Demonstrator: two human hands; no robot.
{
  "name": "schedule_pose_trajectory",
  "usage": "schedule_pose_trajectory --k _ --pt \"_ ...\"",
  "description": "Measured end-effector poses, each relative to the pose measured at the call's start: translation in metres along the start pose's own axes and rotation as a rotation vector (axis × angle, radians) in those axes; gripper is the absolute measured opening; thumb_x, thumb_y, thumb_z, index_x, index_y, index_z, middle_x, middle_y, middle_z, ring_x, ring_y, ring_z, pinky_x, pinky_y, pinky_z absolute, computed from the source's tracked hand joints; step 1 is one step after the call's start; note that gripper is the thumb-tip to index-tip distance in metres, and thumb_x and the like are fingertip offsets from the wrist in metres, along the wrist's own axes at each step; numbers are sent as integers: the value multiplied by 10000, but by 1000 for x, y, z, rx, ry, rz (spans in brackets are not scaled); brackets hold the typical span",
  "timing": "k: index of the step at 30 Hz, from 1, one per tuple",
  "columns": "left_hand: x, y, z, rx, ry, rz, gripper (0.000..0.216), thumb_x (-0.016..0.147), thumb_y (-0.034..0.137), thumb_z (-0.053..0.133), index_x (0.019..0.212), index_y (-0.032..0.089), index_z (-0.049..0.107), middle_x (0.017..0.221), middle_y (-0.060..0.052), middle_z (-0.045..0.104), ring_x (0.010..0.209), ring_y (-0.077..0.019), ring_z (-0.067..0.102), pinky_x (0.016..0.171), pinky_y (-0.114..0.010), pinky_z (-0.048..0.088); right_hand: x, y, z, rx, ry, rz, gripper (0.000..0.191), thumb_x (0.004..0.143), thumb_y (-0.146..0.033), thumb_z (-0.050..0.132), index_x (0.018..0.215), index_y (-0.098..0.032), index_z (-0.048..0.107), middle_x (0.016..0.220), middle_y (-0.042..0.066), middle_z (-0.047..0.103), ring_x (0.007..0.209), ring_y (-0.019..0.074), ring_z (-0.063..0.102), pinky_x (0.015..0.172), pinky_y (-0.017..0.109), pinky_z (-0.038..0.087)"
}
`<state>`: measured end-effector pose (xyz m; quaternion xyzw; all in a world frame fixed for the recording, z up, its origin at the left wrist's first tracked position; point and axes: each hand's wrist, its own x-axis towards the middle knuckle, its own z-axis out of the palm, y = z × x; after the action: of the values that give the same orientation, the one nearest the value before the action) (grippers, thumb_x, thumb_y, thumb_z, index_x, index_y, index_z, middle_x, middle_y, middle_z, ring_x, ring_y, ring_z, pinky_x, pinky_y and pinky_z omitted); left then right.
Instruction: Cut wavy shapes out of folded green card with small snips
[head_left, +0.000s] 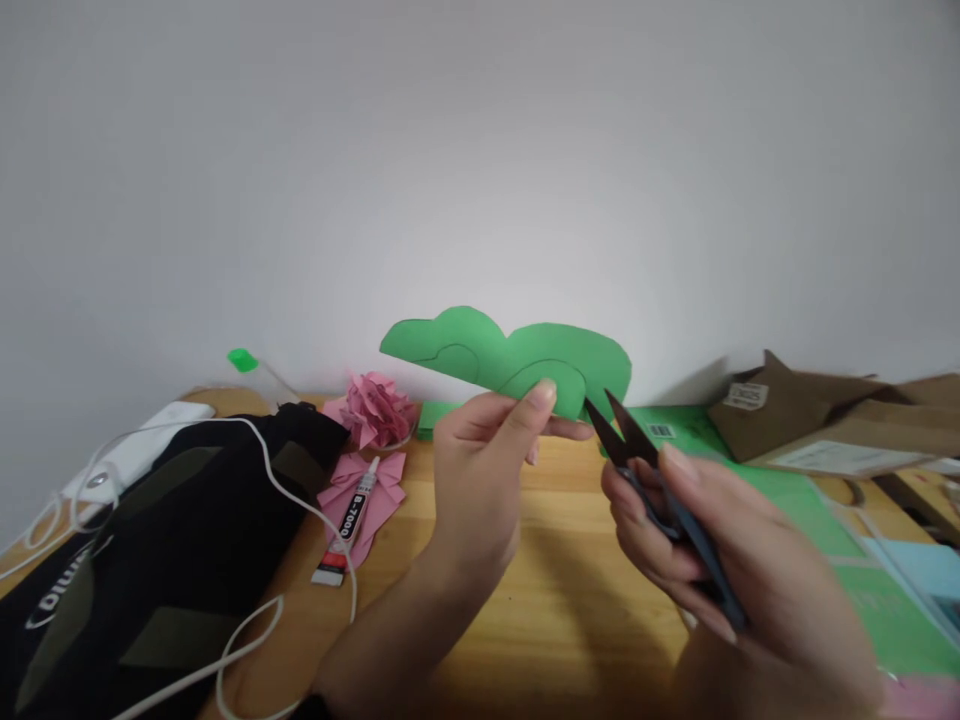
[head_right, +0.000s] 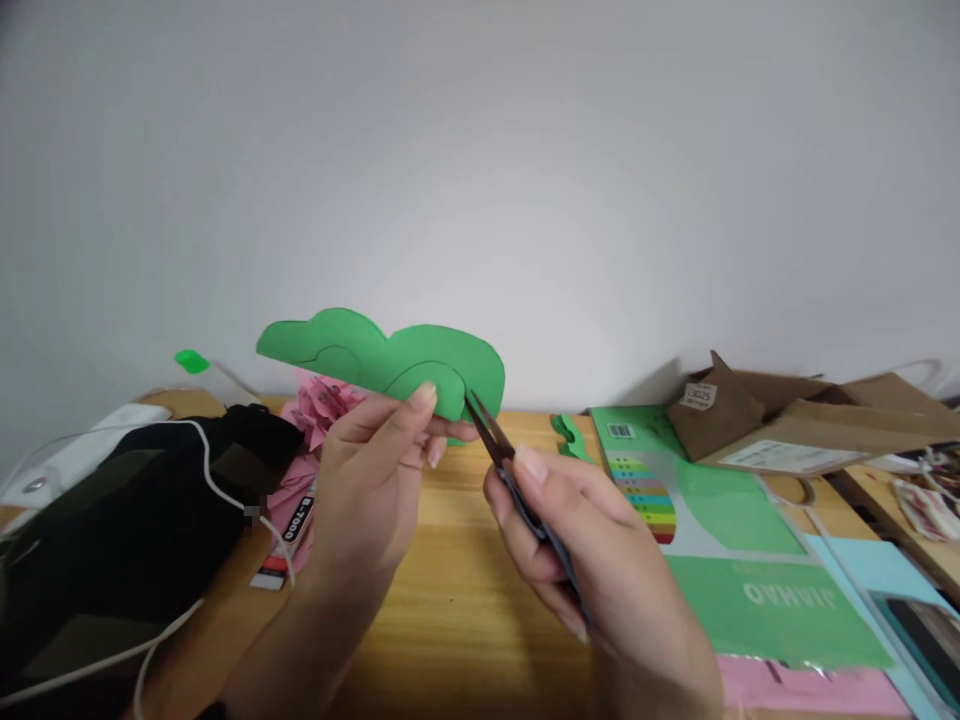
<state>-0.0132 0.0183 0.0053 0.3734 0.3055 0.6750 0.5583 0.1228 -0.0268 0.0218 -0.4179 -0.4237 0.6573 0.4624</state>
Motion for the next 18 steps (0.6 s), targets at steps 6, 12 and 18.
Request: schedule_pose_trajectory --k 6,12,18 --pt "4 -1 2 -72 -36 -70 374 810 260 725 502 175 530 493 -5 687 452 -76 574 497 -228 335 4 -2 -4 -15 -35 8 472 843 -602 622 682 -158 603 432 -95 327 309 13 155 262 134 121" --pt "7 -1 5 -227 -67 -199 340 721 220 783 508 163 524 470 -1 648 499 -122 671 475 -192 361 8 0 -6 -27 -37 -8 455 879 -580 590 705 -159 594 439 -99 331 314 14 151 261 130 139" --pt "8 -3 4 -193 -68 -186 369 718 239 797 510 167 501 432 51 539 506 -147 693 471 -204 342 9 0 -9 -17 -34 -28 472 861 -590 607 677 -156 577 416 -105 311 298 12 146 256 136 107"
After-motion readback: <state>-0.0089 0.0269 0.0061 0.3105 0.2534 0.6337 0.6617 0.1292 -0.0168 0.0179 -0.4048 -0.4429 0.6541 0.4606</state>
